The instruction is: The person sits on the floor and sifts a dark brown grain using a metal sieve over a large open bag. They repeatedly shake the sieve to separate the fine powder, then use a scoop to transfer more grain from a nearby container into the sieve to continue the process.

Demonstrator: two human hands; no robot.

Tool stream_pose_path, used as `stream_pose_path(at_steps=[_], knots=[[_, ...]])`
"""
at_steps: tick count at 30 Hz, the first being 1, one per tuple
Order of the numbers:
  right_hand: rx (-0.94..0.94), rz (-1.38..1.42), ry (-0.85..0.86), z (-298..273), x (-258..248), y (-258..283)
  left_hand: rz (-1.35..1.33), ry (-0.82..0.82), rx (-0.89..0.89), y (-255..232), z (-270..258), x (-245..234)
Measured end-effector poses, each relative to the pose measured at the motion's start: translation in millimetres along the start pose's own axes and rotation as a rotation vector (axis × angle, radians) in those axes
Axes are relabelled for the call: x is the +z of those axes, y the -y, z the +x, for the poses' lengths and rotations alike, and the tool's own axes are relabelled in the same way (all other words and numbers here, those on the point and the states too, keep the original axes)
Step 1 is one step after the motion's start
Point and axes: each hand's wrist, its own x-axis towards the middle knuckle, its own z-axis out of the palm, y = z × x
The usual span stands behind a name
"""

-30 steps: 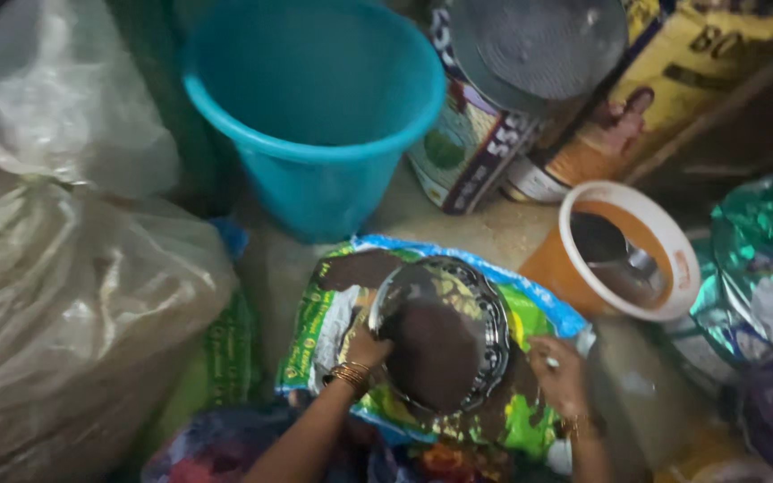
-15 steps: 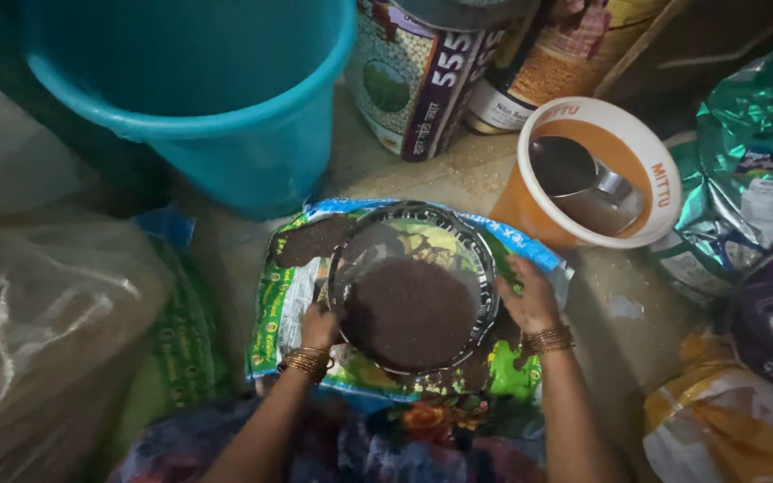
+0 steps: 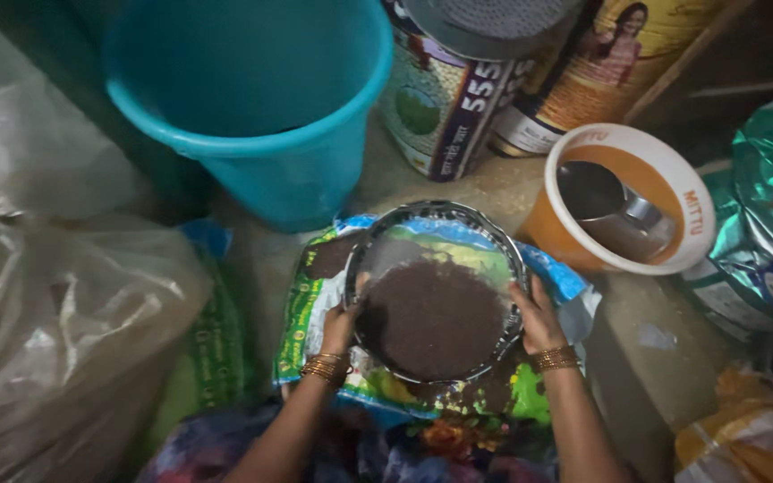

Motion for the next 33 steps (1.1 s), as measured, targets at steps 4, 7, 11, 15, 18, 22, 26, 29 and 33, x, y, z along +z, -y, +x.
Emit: stream_pose_path(at_steps=[4,7,11,15,18,22,26,29,33], knots=[[0.212,0.146,0.06,8.1,-19.0,-19.0,0.027,-0.033,0.03,-16.2,-14.5,8.0],[0.34,0.34,0.19,9.0,-29.5,-26.1,-0.192,0.071,0.104,-30.4,-27.3,14.1],[0.371,0.428,0.201,-18.5,-24.1,-33.1,0.137,-0.072,0.037,-49.3,-27.6,15.9],[0.271,0.385,-0.027,-54.6,-13.2,-15.8,-0.434,0.163,0.018,-51.9,-12.7,18.0],[0.106,0.467,0.121,-67.3,-12.3,27.6,-0.44,0.159,0.193,-43.0,7.1,21.5],[-0.12,0.345,0.021,-73.6,3.2,131.3,-0.153,0.0,0.599,-29.6,34.1,21.1],[-0.429,0.21,0.0,-73.3,55.0,271.4,-0.292,0.025,0.189,-23.1,43.6,31.9],[-0.644,0.113,0.023,-65.9,111.4,362.2,-0.279,0.091,0.363,-20.4,40.8,40.3],[-0.633,-0.343,-0.234,-33.0,193.1,432.1,-0.273,0.184,0.239,-20.1,41.7,47.6]])
